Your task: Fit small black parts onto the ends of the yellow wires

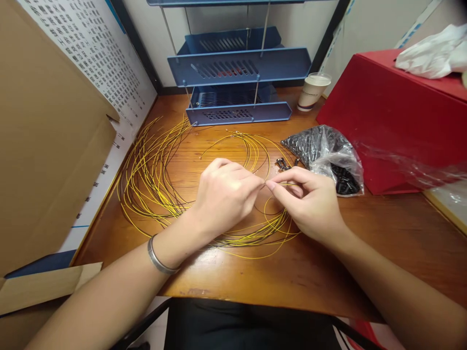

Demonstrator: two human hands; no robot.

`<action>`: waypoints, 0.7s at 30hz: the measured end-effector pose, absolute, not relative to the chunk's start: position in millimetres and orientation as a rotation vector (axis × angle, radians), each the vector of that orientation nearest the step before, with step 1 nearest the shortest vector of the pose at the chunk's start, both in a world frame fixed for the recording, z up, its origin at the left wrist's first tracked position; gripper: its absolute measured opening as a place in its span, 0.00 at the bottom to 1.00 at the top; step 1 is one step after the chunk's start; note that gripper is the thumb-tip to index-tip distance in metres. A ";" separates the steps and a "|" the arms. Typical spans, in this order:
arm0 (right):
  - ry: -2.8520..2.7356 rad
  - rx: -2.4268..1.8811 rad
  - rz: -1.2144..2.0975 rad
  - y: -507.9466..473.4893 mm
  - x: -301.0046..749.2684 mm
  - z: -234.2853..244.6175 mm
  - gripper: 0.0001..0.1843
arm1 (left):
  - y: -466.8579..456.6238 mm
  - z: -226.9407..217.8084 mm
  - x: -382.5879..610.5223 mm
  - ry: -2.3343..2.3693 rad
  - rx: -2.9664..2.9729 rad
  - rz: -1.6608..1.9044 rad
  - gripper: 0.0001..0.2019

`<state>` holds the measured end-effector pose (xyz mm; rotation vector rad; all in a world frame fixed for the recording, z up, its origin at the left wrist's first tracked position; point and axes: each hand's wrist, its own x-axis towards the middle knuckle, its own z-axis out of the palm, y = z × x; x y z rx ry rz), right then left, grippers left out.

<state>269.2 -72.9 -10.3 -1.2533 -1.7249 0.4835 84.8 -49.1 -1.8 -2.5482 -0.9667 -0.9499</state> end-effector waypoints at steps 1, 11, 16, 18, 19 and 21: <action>-1.723 -1.256 0.485 -73.0 269.1 -10.6 0.05 | -49.1 -1.8 85.0 -0.969 -2.541 -0.953 0.08; -1.714 -1.291 0.535 -72.8 268.7 -10.4 0.06 | -50.7 2.4 85.4 -0.986 -2.498 -0.899 0.11; -1.700 -1.295 0.543 -73.1 268.5 -11.3 0.06 | -50.5 2.3 85.8 -1.019 -2.476 -0.847 0.11; -1.692 -1.297 0.543 -72.6 269.0 -10.8 0.06 | -49.6 1.7 85.3 -1.053 -2.470 -0.825 0.11; -1.684 -1.301 0.543 -72.4 269.3 -10.4 0.06 | -49.1 1.4 84.9 -1.079 -2.466 -0.810 0.10; -1.660 -1.307 0.550 -71.7 269.9 -9.2 0.06 | -48.3 1.1 84.4 -1.129 -2.456 -0.780 0.10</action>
